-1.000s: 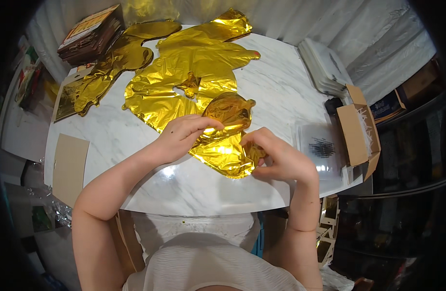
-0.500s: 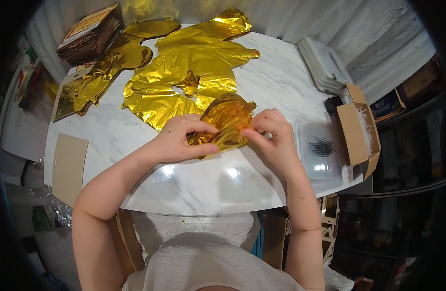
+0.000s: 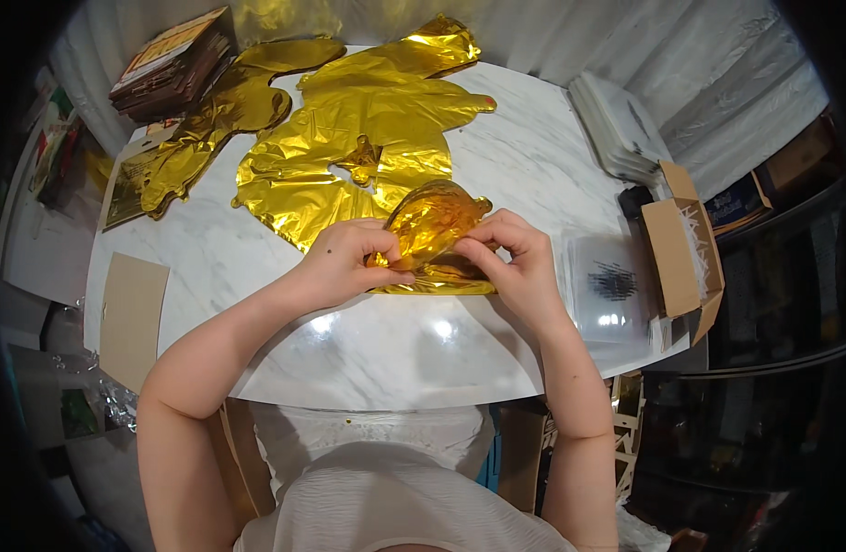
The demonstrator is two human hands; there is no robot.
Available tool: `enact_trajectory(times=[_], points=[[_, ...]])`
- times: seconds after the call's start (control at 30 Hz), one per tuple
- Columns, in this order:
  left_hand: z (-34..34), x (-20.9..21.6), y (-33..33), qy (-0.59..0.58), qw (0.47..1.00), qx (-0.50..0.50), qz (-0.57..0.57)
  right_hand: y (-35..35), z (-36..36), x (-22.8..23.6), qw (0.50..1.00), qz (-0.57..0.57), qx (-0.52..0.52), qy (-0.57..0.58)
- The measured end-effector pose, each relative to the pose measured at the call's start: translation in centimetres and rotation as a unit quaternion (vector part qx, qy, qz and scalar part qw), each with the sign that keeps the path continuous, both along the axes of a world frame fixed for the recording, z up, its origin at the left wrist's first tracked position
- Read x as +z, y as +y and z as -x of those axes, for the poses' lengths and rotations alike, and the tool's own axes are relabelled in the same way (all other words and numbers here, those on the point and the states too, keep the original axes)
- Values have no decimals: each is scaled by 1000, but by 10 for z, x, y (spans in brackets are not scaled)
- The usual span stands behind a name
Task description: Unpacking and inspecting gold foil balloons from plastic sleeves.
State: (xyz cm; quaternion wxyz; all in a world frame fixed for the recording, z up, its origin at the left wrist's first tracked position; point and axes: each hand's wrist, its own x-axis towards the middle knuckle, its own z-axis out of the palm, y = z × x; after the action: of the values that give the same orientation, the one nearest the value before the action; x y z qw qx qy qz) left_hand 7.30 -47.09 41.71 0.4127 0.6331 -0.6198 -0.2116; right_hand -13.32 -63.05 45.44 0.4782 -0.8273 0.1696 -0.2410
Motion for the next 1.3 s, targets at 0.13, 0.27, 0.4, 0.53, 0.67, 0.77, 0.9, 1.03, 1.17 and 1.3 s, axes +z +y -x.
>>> enact_trajectory(times=[0.13,0.27,0.4,0.53,0.67,0.77,0.9,1.03,1.17,1.3], points=[[0,4,1,-1,999,2,-45,2,-6,-6,999,34,-8,3],[-1,-2,1,8,1000,11,-11,3,-8,-2,999,30,-10,-5],[1,-4,1,34,998,-6,47,6,-9,-3,999,43,-1,-25],[0,5,1,-7,1000,-16,5,5,-9,-11,996,84,-13,24],[2,5,2,-23,999,15,-20,10,-10,-4,997,73,6,-13],[0,5,2,-42,999,17,-29,7,-9,-9,995,95,17,2],[1,6,1,-16,999,16,-49,10,-13,-13,997,69,0,-28],[3,7,1,21,999,28,-31,10,-11,-7,997,76,-10,-19],[1,3,3,5,1000,24,-19,4,-9,-10,993,106,8,44],[2,3,1,39,999,26,-24,6,-10,-15,995,96,11,-19]])
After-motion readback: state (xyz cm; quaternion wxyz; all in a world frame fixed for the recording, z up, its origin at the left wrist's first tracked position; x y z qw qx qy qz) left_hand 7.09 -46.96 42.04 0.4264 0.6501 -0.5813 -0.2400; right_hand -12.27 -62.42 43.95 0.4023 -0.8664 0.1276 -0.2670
